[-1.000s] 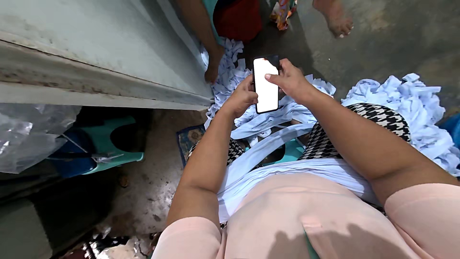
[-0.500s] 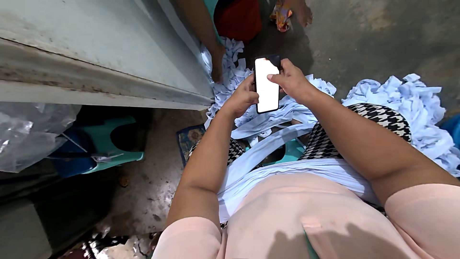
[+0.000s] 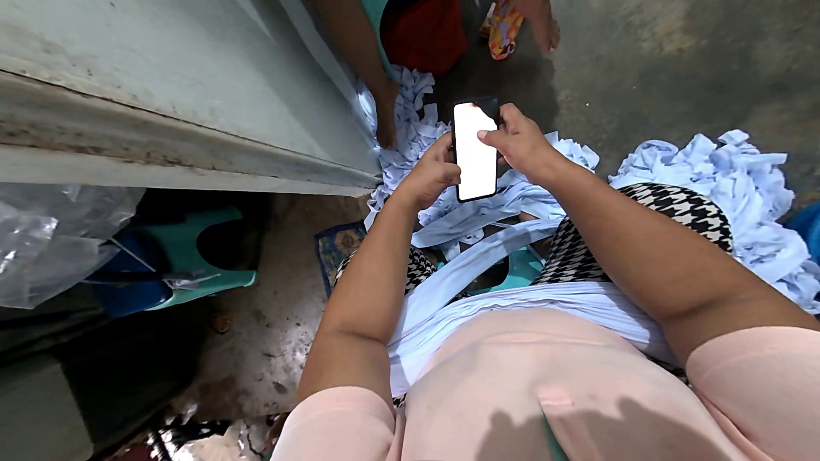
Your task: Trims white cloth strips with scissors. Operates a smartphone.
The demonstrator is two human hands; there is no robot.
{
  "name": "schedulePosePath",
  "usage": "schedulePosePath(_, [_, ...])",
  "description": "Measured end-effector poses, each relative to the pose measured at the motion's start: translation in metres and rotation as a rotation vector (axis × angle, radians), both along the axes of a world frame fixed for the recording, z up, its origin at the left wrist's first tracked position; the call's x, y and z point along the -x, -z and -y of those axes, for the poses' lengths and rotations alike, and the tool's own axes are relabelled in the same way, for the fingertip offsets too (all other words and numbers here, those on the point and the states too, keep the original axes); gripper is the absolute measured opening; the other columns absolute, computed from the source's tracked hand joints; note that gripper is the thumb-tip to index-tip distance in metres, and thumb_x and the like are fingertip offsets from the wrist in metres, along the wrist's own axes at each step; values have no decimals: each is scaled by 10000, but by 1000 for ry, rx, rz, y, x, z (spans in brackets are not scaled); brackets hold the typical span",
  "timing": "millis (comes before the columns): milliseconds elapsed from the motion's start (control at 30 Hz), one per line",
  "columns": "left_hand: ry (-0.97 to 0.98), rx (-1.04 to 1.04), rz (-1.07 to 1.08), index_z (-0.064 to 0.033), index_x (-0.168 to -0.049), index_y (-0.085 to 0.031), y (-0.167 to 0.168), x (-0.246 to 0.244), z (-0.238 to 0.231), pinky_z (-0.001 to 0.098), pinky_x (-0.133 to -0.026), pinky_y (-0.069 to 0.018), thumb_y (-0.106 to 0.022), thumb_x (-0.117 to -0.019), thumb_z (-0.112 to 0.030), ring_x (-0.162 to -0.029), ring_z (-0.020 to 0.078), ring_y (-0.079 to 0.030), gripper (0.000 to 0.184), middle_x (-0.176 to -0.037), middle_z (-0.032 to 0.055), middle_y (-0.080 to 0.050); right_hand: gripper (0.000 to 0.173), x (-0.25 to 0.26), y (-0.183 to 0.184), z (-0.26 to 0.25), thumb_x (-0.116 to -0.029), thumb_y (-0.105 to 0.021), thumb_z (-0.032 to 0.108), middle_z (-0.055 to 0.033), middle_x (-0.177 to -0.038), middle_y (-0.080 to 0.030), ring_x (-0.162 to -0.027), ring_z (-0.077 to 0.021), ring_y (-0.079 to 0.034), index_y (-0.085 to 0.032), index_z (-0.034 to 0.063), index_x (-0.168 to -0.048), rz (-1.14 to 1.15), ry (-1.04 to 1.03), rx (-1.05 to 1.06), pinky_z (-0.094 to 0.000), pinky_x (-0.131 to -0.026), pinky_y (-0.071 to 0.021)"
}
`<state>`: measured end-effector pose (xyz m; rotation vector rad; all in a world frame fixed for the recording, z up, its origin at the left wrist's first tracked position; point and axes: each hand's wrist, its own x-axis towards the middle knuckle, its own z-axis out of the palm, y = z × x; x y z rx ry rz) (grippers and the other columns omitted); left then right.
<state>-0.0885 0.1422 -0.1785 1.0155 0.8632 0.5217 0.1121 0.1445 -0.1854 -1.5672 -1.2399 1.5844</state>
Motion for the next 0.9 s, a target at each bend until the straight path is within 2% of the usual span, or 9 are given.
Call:
schedulePosePath(300, [-11,-1,-18,-46,-1464,-354,-2,0,1,355,-835,-581,-504,-752,108,-1040,179,-674,744,-1253,127,-644,420,0,-1,-1,-1034,-579,259,-175,-1173,-645,-1025,-261,-678,-469,39,-1374,5,8,5,-469,-849,-575])
schedulePosePath(467, [2,-11,-23,-38,-1429,-375,0,1,0,350,-824,-581,-516,-741,88,-1024,178,-678,714,-1231,131,-652,426,1,-2,0,-1030,-572,257,-175,-1169,-651,-1005,-253,-689,-466,37,-1379,-11,14,2,-460,-845,-584])
schedulePosePath(733, [-2,-11,-13,-38,-1461,-352,0,0,1,358,-835,-583,-514,-736,91,-1040,183,-677,753,-1257,130,-648,426,1,1,0,-1035,-578,271,-176,-1156,-650,-974,-244,-698,-464,30,-1367,-17,8,-18,-447,-829,-594])
schedulePosePath(900, [-5,-1,-12,-41,-1446,-365,-2,0,0,355,-833,-579,-502,-749,99,-1033,178,-675,724,-1242,129,-650,404,0,-2,-2,-1048,-538,257,-182,-1163,-642,-978,-254,-682,-466,34,-1377,21,-1,-2,-453,-831,-573])
